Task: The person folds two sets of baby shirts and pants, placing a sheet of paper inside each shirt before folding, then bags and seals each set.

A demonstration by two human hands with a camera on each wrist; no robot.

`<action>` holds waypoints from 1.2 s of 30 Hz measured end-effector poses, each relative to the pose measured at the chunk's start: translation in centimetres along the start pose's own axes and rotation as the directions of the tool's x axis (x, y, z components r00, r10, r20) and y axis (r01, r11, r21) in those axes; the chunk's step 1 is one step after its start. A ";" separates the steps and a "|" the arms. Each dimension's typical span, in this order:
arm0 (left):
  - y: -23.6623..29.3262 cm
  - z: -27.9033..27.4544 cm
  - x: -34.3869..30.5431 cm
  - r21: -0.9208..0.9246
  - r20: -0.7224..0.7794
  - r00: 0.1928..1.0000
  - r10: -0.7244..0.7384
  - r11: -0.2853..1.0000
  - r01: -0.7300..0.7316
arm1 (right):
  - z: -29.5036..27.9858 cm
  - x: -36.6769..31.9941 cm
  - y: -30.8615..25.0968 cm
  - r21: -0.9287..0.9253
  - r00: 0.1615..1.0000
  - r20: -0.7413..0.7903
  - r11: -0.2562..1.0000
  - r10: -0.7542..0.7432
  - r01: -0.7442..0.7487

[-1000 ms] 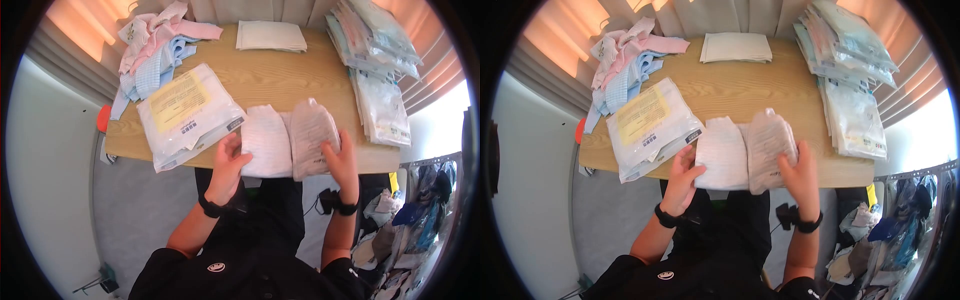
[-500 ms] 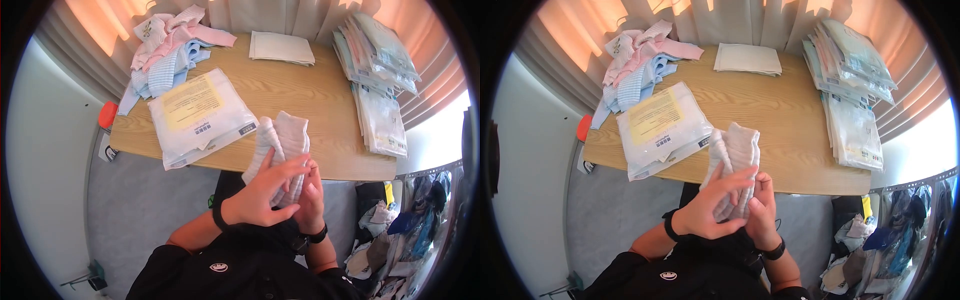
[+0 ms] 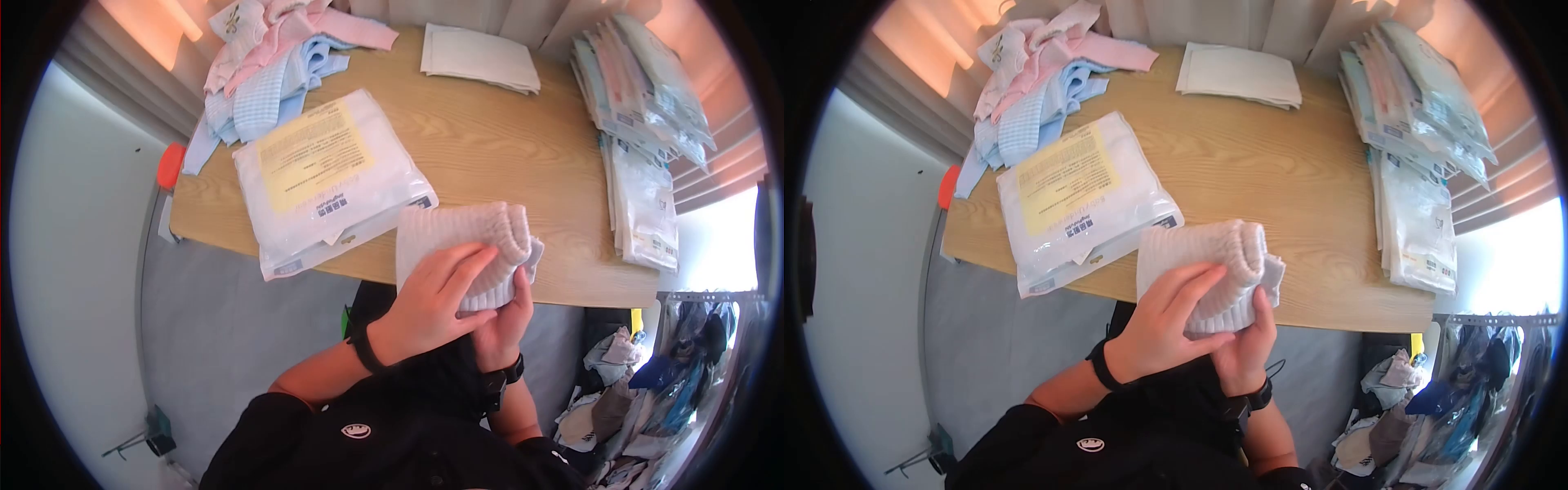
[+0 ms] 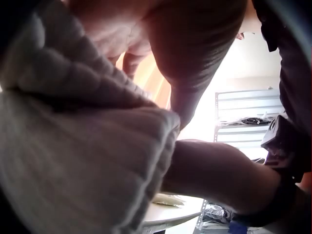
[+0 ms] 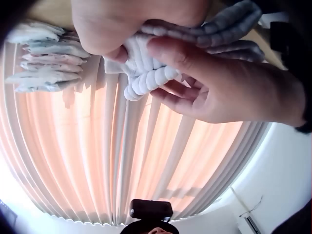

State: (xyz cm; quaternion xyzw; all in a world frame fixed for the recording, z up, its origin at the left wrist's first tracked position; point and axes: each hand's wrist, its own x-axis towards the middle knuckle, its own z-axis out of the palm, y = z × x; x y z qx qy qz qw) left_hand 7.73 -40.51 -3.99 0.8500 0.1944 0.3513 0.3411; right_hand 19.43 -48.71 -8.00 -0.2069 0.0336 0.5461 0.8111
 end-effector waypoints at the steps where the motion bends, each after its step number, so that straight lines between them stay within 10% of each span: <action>1: 0.0 -0.4 0.3 0.063 0.021 1.000 0.008 0.998 -0.010 | -0.1 0.3 -0.1 0.029 0.999 -0.026 0.999 0.034 -0.033; 7: -1.3 -2.4 0.1 0.297 0.252 0.967 0.023 0.950 -0.100 | -1.9 0.0 0.5 -0.070 0.973 0.222 0.996 0.063 -0.049; 11: -2.4 -3.7 -0.5 0.209 0.322 0.943 0.079 0.966 -0.152 | -4.5 -1.2 -1.1 0.101 0.958 0.084 0.954 0.274 -0.282; 18: -2.2 -5.7 -2.6 -0.116 0.536 0.818 0.208 0.978 -0.172 | -4.1 -1.1 -3.1 -0.662 0.827 -0.066 0.595 0.558 -0.454; 21: -3.4 -9.6 -2.5 -0.095 0.418 0.909 0.009 0.995 0.033 | -3.0 -1.1 -2.6 -0.612 0.847 -0.066 0.649 0.528 -0.452; 25: -6.7 -12.6 -2.1 0.722 0.021 0.996 -0.091 0.690 0.048 | -3.3 -2.3 -2.8 -0.601 0.868 0.017 0.699 0.496 -0.387; 31: -9.8 -15.3 -2.9 0.714 0.003 0.981 -0.196 0.687 0.135 | -3.3 -5.3 -2.0 -0.637 0.911 0.229 0.761 0.343 -0.126; 36: -6.8 -16.5 0.2 0.624 -0.114 0.991 0.067 0.781 0.020 | -2.0 -7.2 -1.4 -0.286 0.943 0.268 0.951 0.197 -0.117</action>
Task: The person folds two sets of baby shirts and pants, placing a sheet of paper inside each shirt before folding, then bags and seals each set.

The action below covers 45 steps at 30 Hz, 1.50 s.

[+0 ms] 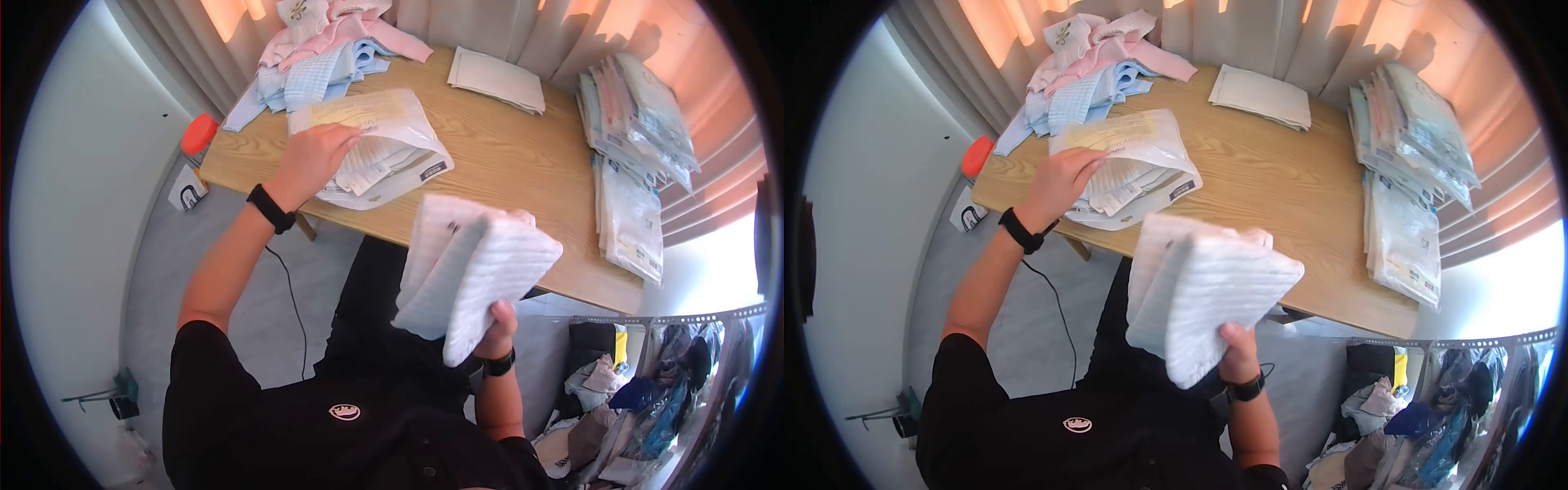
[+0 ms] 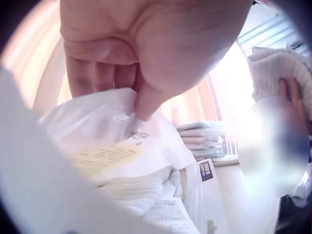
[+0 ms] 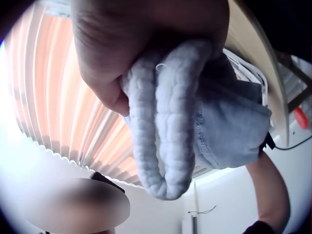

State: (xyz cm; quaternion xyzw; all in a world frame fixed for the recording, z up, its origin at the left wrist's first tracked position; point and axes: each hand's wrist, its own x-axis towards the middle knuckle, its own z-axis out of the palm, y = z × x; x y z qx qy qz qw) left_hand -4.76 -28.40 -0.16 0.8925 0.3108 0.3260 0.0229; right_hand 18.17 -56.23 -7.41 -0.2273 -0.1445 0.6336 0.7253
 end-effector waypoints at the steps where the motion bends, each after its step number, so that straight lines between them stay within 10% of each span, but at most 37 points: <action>1: 0.7 -0.3 0.7 -0.044 -0.044 0.999 0.012 0.999 -0.014 | 0.6 0.4 0.0 -0.071 0.996 -0.030 0.994 0.086 -0.088; 3: 1.9 -0.9 1.7 -0.093 -0.038 0.999 0.009 0.996 -0.013 | 1.8 2.0 0.2 -0.188 0.962 -0.118 0.946 0.245 -0.264; 13: 9.3 -3.1 2.9 -0.285 0.126 0.991 0.051 0.958 -0.013 | 7.0 4.9 0.2 -0.467 0.975 0.219 0.882 0.039 0.069; 19: 9.8 -1.4 1.5 -0.247 0.125 0.981 0.149 0.962 -0.115 | 3.7 5.7 1.3 -0.434 0.977 -0.037 0.877 0.212 -0.207; 27: 12.9 -0.9 -0.8 -0.160 0.057 0.984 0.169 0.974 -0.158 | 5.9 7.7 0.9 -0.320 0.993 -0.087 0.942 0.076 -0.100; 31: 12.8 -0.7 -1.2 -0.200 -0.045 0.983 0.180 0.962 -0.185 | 4.5 10.4 1.2 -0.578 0.995 -0.099 0.815 -0.033 -0.030; 45: 16.5 1.0 -4.5 -0.317 -0.188 0.963 0.195 0.915 -0.248 | -2.3 15.5 1.7 0.088 0.991 0.129 0.996 -0.015 0.004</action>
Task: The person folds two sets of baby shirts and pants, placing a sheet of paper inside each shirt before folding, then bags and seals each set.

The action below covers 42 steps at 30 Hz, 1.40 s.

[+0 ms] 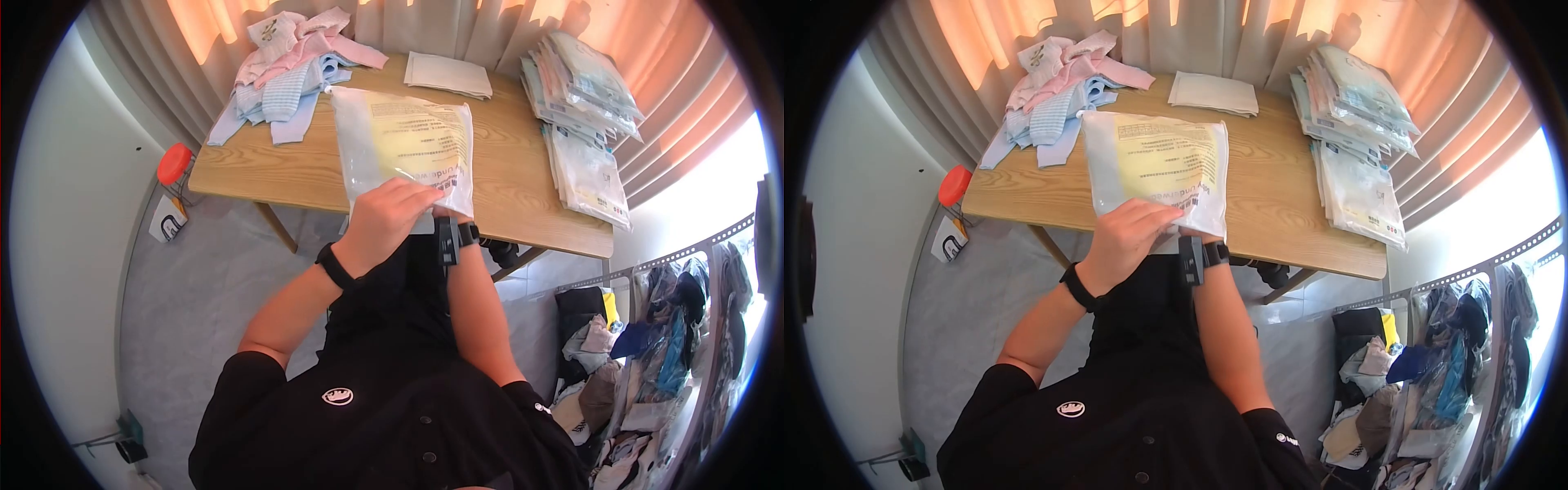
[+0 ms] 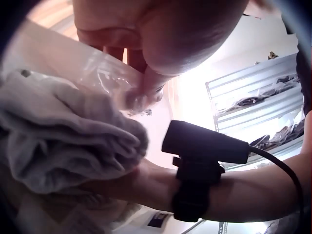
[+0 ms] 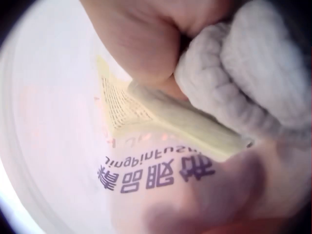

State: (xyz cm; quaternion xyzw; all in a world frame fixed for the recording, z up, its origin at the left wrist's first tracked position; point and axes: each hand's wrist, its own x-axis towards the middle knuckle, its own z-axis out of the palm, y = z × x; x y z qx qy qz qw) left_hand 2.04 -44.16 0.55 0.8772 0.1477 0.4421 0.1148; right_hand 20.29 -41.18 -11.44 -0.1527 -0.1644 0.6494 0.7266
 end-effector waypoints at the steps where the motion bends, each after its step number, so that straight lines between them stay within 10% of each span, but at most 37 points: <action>1: -0.1 0.2 0.2 -0.006 -0.022 1.000 0.000 1.000 0.000 | -0.1 1.0 0.0 -0.043 0.999 -0.039 0.999 -0.030 0.028; 6: -2.7 0.4 -0.8 0.148 -0.128 0.990 -0.067 0.985 0.086 | -0.7 3.7 0.6 -0.721 0.970 -0.100 0.688 -0.224 0.084; 8: -3.0 1.1 -3.3 0.153 -0.138 0.982 -0.129 0.977 0.150 | -0.2 3.6 0.8 -0.397 0.955 -0.293 0.902 0.052 -0.171; 9: -2.3 1.5 -5.2 0.112 -0.113 0.980 -0.166 0.978 0.178 | -3.5 4.4 0.6 -0.329 0.983 -0.174 0.938 0.056 -0.112; 11: -0.8 2.1 -8.2 0.020 0.033 0.965 -0.258 0.966 0.258 | -4.1 4.5 0.7 -0.756 0.959 0.155 0.597 -0.236 0.268; 13: 0.3 2.3 -8.9 0.022 0.054 0.931 -0.362 0.932 0.361 | -3.3 3.6 0.8 -0.698 0.941 0.211 0.634 -0.263 0.334; 16: -0.4 2.9 -9.3 0.075 0.071 0.901 -0.428 0.903 0.423 | 5.9 1.9 -0.4 0.182 0.996 -0.046 0.981 0.073 -0.064; 17: -1.1 3.0 -9.1 0.092 0.079 0.905 -0.418 0.907 0.411 | 6.8 1.4 -0.2 0.160 0.993 0.027 0.980 0.115 -0.118; 18: -1.6 3.2 -9.0 0.109 0.087 0.908 -0.410 0.910 0.400 | 5.6 1.6 0.4 -0.363 0.995 0.100 0.931 0.012 0.026; 19: -2.2 3.3 -9.1 0.124 0.126 0.903 -0.411 0.910 0.397 | 4.3 1.6 1.3 -0.769 0.976 0.215 0.610 -0.039 0.193; 21: -3.4 3.4 -8.8 0.153 0.193 0.893 -0.406 0.912 0.381 | 3.4 1.7 1.8 -0.835 0.984 0.175 0.525 -0.033 0.166; 23: -3.3 3.6 -9.1 0.192 0.167 0.912 -0.376 0.919 0.344 | 4.0 1.5 2.2 -0.132 0.980 -0.110 0.975 0.163 -0.177; 29: -3.8 5.3 -9.4 0.266 0.153 0.943 -0.297 0.931 0.250 | 2.9 2.6 3.3 -0.226 0.983 -0.182 0.974 -0.009 -0.033; 36: -4.7 5.5 -8.6 0.221 0.171 0.941 -0.291 0.942 0.251 | 4.6 8.7 1.7 -0.163 0.961 -0.098 0.948 0.260 -0.273; 42: -6.5 5.0 -8.9 0.239 0.250 0.929 -0.271 0.947 0.212 | 0.2 12.3 2.9 -0.767 0.995 -0.091 0.641 -0.050 -0.038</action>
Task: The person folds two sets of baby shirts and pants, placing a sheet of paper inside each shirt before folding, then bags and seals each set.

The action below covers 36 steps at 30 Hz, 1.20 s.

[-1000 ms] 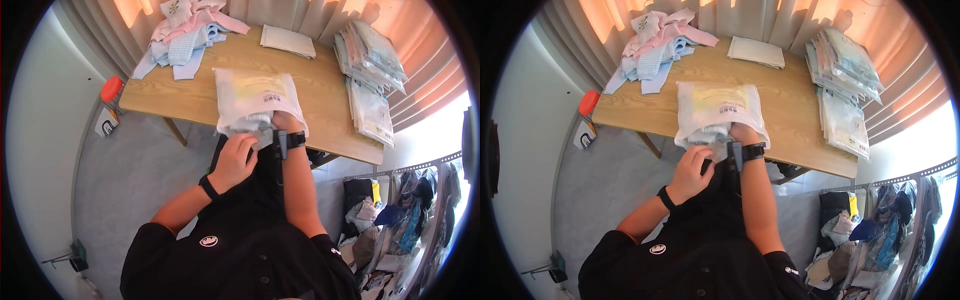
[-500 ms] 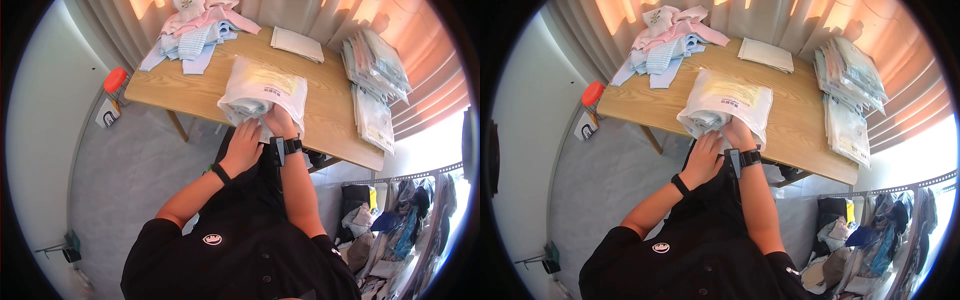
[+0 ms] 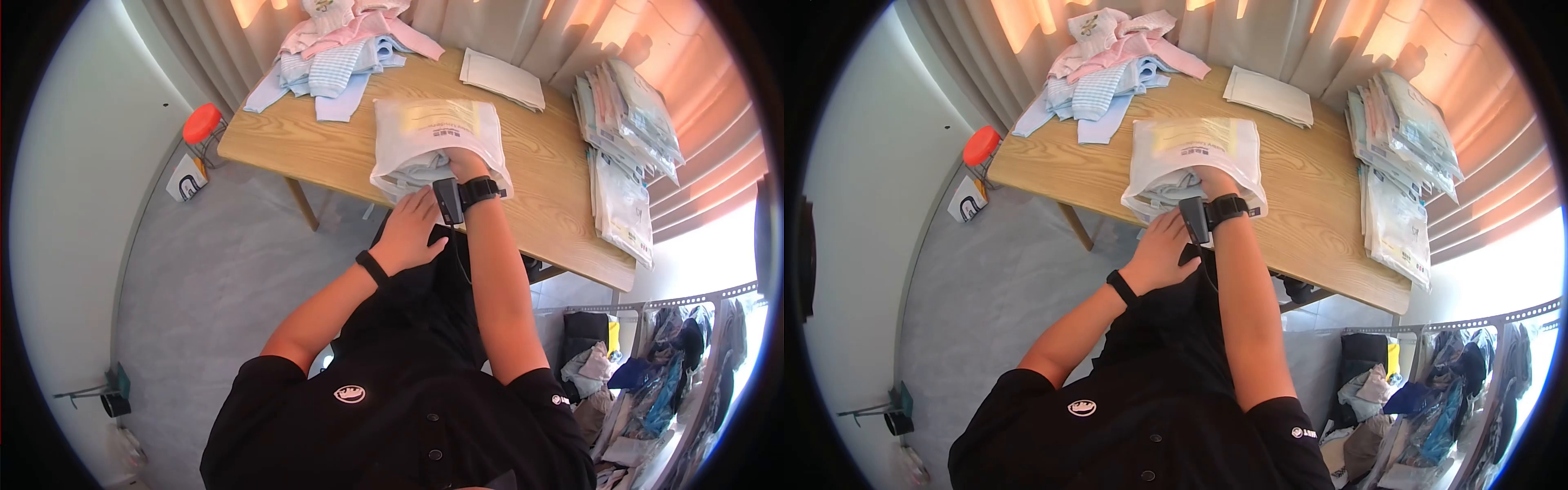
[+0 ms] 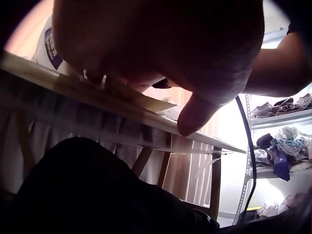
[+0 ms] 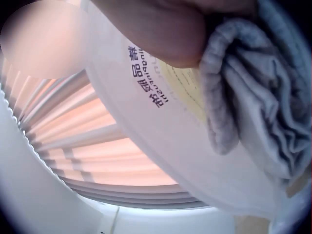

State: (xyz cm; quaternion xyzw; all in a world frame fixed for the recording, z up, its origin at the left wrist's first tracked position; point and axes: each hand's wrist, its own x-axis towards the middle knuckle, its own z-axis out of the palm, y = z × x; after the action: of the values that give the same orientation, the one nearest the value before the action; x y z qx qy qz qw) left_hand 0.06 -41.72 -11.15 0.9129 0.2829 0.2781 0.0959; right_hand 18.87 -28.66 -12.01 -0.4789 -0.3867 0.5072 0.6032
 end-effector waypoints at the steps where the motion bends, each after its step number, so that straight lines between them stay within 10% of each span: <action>1: 0.0 0.0 0.0 -0.011 0.008 1.000 -0.004 1.000 0.004 | -0.2 0.1 0.4 -0.070 1.000 -0.003 0.997 -0.031 0.030; 7: 0.0 -0.1 0.0 0.001 -0.001 0.999 -0.043 0.999 0.043 | -3.0 3.6 3.6 -0.213 0.964 0.108 0.941 -0.244 0.262; 9: -0.1 -0.1 0.1 -0.013 0.016 0.998 -0.053 0.999 0.053 | -2.4 1.2 0.4 -0.727 0.918 0.266 0.564 -0.294 0.392; 12: -0.1 0.4 0.0 0.029 -0.034 0.999 -0.043 0.999 0.044 | 0.2 -0.9 -0.8 -0.927 0.929 0.221 0.233 -0.297 0.295; 16: -0.4 0.6 -0.1 0.001 -0.046 0.998 -0.036 0.999 0.036 | 1.2 -1.2 -1.8 -0.788 0.917 0.296 0.475 -0.268 0.392; 27: -1.8 -0.6 0.1 -0.170 -0.069 0.998 -0.006 0.985 -0.006 | 0.5 0.7 -4.3 -0.899 0.904 0.347 0.188 -0.249 0.397; 33: -2.0 -1.1 0.3 -0.604 -0.249 0.905 -0.345 0.786 0.133 | 1.3 1.8 -2.7 -0.899 0.821 0.434 -0.226 -0.370 0.374; 36: -2.1 -1.9 1.8 -0.349 -0.451 0.838 -0.309 0.925 0.153 | 2.3 0.1 -3.1 -0.914 0.841 0.395 -0.064 -0.370 0.401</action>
State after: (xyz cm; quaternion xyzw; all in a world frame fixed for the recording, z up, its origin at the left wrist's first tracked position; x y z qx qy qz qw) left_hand -0.78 -38.93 -9.43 0.7435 0.3616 0.5296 0.1899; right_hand 17.44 -28.19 -8.45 -0.6186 -0.7477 -0.0776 0.2286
